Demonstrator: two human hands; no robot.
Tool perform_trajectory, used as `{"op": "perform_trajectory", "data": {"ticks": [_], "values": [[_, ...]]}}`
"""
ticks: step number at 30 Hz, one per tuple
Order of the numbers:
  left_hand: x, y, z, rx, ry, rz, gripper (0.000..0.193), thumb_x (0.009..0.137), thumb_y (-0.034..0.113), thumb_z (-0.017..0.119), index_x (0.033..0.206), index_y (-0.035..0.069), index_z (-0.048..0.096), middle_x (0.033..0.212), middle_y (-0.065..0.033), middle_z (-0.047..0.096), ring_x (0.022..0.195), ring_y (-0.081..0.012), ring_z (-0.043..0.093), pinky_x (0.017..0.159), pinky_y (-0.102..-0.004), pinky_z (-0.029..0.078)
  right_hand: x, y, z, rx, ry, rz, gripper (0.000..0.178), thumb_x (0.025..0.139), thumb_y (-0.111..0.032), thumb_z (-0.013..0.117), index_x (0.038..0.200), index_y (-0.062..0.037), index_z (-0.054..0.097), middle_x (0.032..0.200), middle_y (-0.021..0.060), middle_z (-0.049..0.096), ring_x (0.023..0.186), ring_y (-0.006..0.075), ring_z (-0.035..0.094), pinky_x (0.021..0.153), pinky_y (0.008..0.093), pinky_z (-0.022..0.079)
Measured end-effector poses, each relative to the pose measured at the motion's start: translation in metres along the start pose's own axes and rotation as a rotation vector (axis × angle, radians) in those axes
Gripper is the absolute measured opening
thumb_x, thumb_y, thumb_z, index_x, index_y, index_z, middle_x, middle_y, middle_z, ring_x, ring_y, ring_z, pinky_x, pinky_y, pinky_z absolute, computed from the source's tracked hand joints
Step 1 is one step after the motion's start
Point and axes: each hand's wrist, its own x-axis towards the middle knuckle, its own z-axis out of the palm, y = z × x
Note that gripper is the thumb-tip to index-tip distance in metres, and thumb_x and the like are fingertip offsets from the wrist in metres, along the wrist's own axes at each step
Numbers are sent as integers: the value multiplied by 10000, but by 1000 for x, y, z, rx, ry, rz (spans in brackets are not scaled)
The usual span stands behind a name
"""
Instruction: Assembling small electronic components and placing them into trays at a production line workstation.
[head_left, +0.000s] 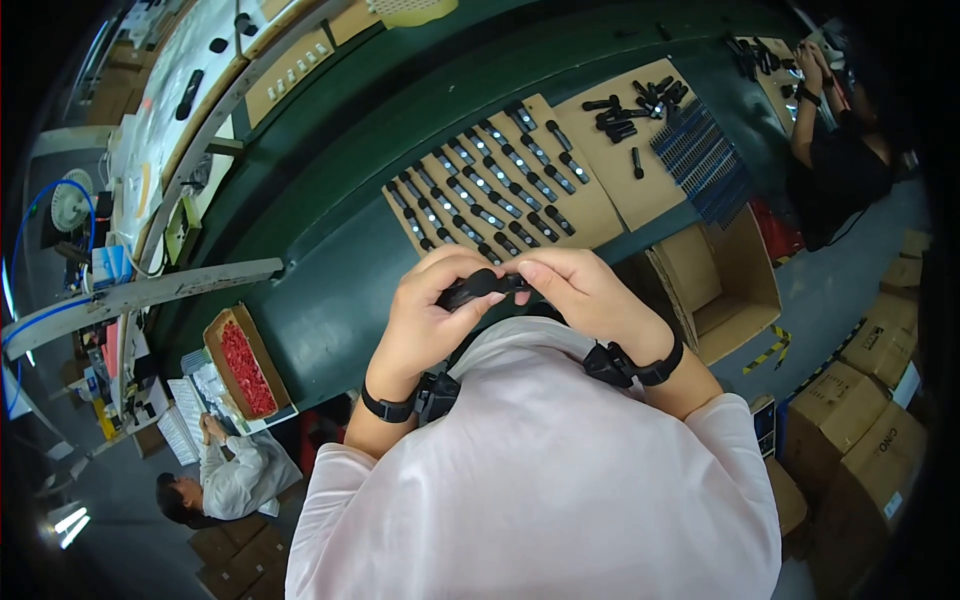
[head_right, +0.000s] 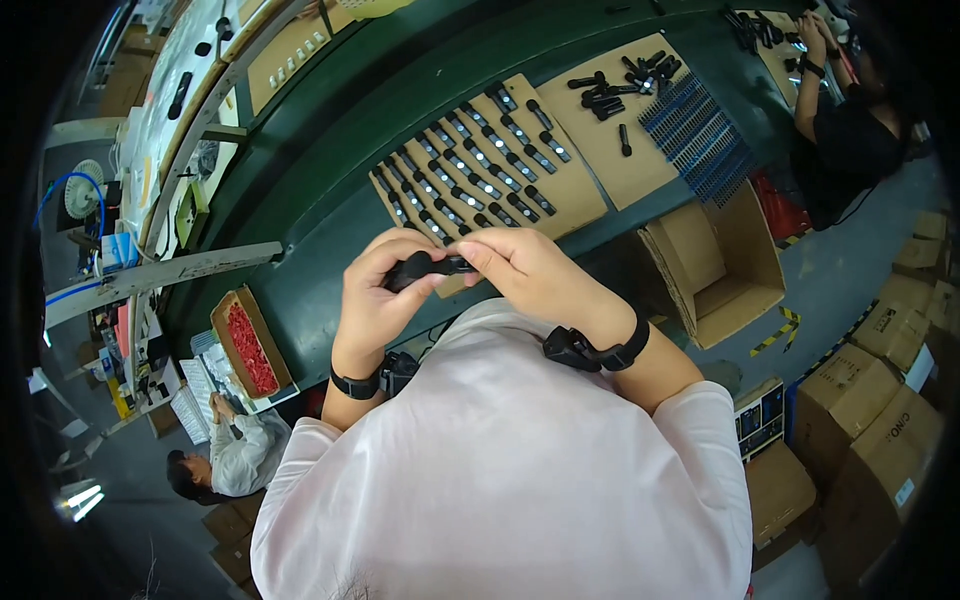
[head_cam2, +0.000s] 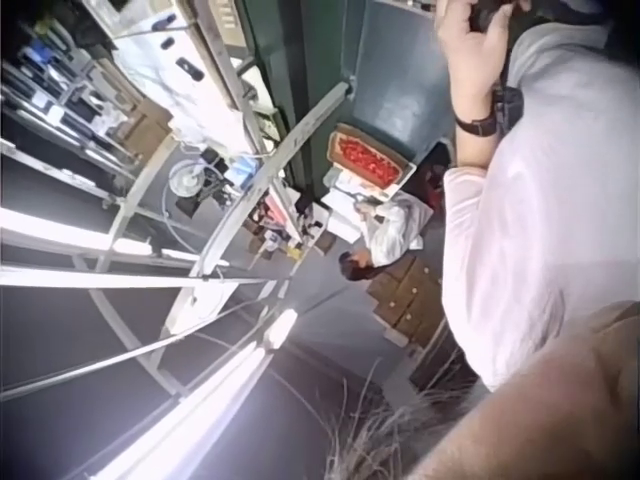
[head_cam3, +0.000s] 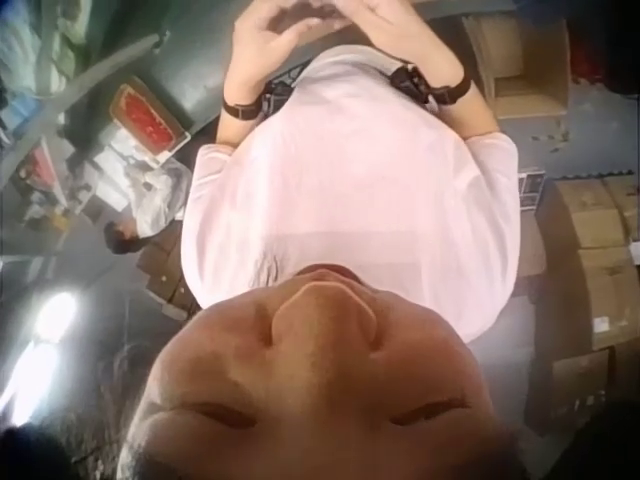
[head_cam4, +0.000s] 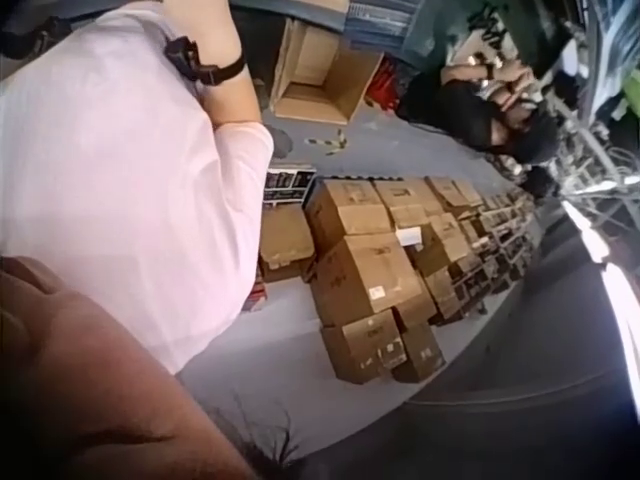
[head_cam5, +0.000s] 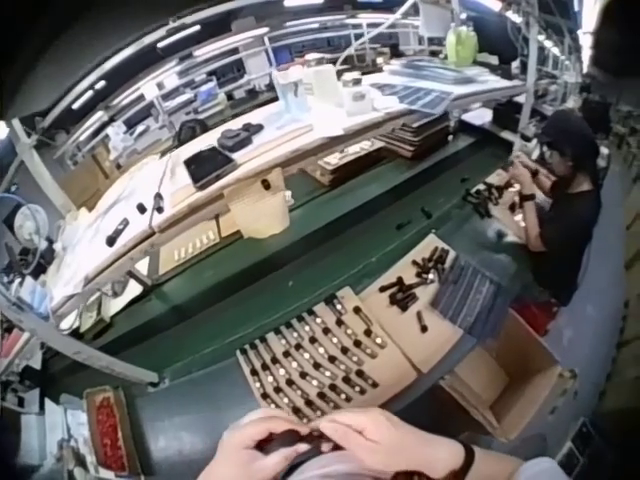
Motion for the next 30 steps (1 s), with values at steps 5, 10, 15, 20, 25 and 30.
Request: {"op": "perform_trajectory", "data": {"ticks": [5,10,15,20,25,30], "values": [[-17,-37,16,25,-39,-251,145,781,66,720,836,15,596,783,-37,588,720,-118,549,642,-239,439,-8,51,-29,64,-11,150,287,971,-217,505,1046,27,637,878,20,650,780,86,559,715,220,455],[-39,-61,22,-248,74,-666,147,884,156,623,823,36,566,682,20,510,617,-82,470,594,-207,387,6,114,-77,-228,403,135,203,901,-126,584,1028,24,632,859,45,666,795,126,602,725,252,475],[-47,-61,16,-419,126,-718,157,921,153,548,847,19,583,745,15,495,630,-80,430,584,-197,358,27,149,-102,-767,561,78,194,834,-97,634,994,14,624,877,113,675,826,219,643,729,310,499],[-45,-51,16,-153,121,-432,143,911,129,562,900,-5,612,869,-5,490,715,-84,446,604,-198,360,40,161,-104,-818,544,159,180,794,-93,662,940,-1,612,885,149,656,847,300,637,734,373,507],[-42,-40,10,-216,109,-324,137,886,107,613,952,-11,631,955,-16,481,802,-101,472,679,-216,406,46,175,-104,-950,565,23,182,788,-89,674,934,-7,603,901,144,640,856,312,622,742,383,502],[-34,-26,9,-355,144,-331,149,857,62,650,982,-10,614,976,-41,532,857,-124,522,739,-226,446,39,159,-99,-1048,554,-21,195,796,-76,668,963,-11,591,948,139,627,858,281,613,754,348,497]]}}
